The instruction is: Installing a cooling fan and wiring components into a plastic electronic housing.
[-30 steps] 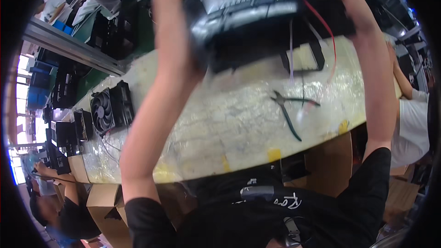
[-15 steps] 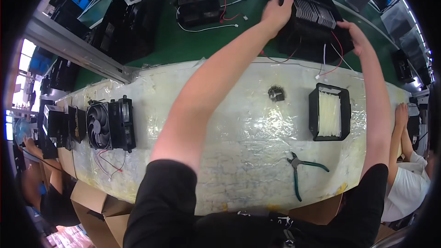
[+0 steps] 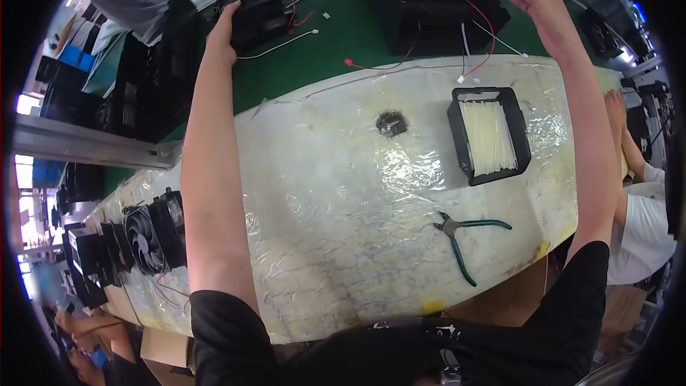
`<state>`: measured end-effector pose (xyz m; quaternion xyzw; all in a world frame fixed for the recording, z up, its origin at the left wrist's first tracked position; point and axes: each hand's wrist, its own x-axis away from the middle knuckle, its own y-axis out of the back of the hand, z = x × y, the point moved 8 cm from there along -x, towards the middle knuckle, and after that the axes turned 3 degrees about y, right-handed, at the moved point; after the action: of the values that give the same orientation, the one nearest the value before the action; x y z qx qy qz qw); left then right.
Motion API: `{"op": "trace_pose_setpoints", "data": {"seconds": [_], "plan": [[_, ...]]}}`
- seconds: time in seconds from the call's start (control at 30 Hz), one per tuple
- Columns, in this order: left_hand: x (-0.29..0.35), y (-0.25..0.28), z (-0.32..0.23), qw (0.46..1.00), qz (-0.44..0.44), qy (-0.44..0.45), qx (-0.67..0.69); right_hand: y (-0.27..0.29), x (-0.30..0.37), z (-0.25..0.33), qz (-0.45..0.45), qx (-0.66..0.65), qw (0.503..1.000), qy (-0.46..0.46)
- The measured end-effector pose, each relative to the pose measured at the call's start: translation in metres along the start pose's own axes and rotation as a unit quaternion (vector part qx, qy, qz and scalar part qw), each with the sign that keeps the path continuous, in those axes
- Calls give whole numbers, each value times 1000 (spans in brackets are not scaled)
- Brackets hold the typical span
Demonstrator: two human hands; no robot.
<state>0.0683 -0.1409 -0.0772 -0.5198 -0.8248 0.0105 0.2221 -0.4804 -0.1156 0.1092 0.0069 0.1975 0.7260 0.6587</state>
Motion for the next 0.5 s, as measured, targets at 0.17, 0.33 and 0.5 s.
{"op": "trace_pose_setpoints", "data": {"seconds": [0.17,0.33,0.5], "plan": [[38,-52,-6,985,-94,-84,115,-6,27,13,27,32,999,22],[142,-36,-61,941,-180,-283,-40,-49,53,76,81,65,983,151],[313,-32,-115,913,-40,-395,-89,-124,115,205,128,104,918,360]]}}
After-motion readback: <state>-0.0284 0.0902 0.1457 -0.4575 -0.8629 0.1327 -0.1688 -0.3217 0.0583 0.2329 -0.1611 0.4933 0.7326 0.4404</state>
